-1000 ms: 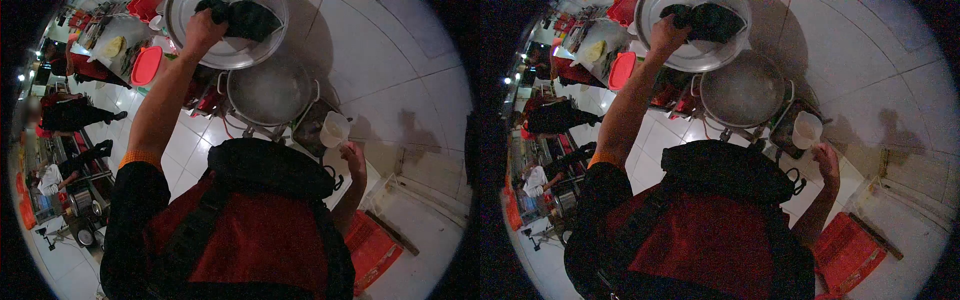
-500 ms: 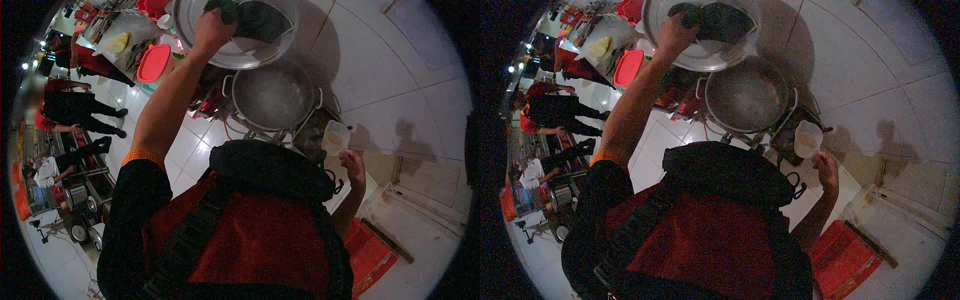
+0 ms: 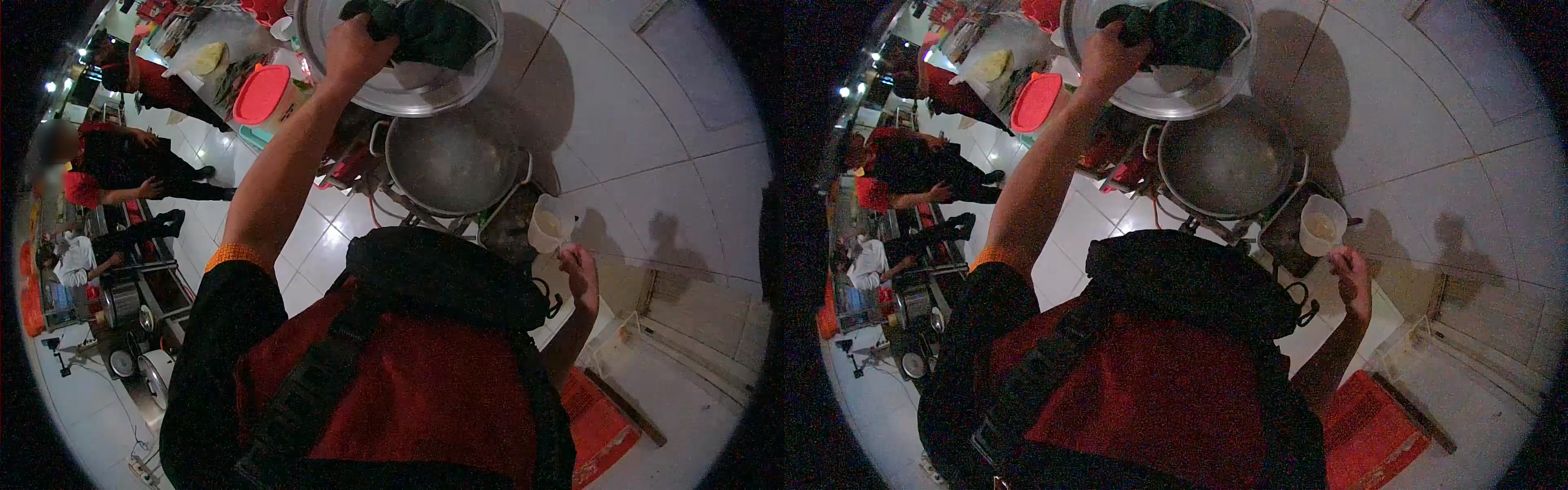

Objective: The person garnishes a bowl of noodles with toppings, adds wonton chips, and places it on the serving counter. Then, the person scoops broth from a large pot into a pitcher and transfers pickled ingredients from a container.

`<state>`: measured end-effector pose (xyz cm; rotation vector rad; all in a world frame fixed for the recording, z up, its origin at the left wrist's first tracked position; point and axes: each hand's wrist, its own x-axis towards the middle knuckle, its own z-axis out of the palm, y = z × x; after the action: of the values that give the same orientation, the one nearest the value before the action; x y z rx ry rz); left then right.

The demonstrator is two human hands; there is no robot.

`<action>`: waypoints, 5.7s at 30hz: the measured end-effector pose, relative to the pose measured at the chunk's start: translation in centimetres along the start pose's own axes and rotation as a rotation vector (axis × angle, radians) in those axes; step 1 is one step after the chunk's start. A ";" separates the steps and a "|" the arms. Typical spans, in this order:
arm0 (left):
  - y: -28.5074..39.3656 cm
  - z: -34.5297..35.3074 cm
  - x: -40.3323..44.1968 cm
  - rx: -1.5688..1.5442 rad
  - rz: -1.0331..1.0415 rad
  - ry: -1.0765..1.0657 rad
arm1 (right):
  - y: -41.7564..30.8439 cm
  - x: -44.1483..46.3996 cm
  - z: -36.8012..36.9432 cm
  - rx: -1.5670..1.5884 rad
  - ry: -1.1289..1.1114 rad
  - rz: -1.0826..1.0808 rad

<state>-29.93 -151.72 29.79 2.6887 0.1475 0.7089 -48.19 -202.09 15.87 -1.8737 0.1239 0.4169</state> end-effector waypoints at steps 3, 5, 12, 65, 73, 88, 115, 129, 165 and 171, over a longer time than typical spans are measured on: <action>-0.1 -0.1 -0.2 0.017 0.040 0.056 | 1.2 0.0 -0.6 0.018 -0.028 -0.041; -0.5 0.2 -0.3 0.021 0.014 0.056 | 1.0 -0.3 -0.2 0.001 -0.004 -0.011; -0.6 -1.0 -0.5 0.051 -0.001 0.054 | 2.2 1.7 -0.6 -0.079 -0.027 0.042; 1.2 2.7 2.1 0.134 -0.056 -0.134 | -6.4 16.8 4.8 -0.015 -0.261 -0.288; 2.0 7.6 -1.5 0.007 0.014 -0.320 | -7.0 6.9 -2.3 0.227 0.052 -0.105; 4.7 19.0 -10.0 0.079 0.070 -0.867 | 6.9 -9.4 -12.9 0.059 0.716 0.211; 3.1 22.7 -12.5 0.034 0.087 -0.856 | -2.0 -13.1 -5.0 0.304 0.608 0.098; -33.6 1.5 -48.8 -0.226 -0.314 -1.295 | -16.3 -5.1 21.3 0.364 0.521 -0.008; -82.7 -12.2 -21.3 -0.632 -0.862 -0.517 | -53.4 26.2 73.9 0.555 -0.475 -0.287; -84.6 -12.1 -7.6 -0.801 -0.810 -0.325 | -56.9 27.1 73.5 0.589 -0.320 -0.222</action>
<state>-43.38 -70.55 5.39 1.7082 0.6565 0.0328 -23.04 -110.96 36.77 -1.2090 -0.1625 0.4612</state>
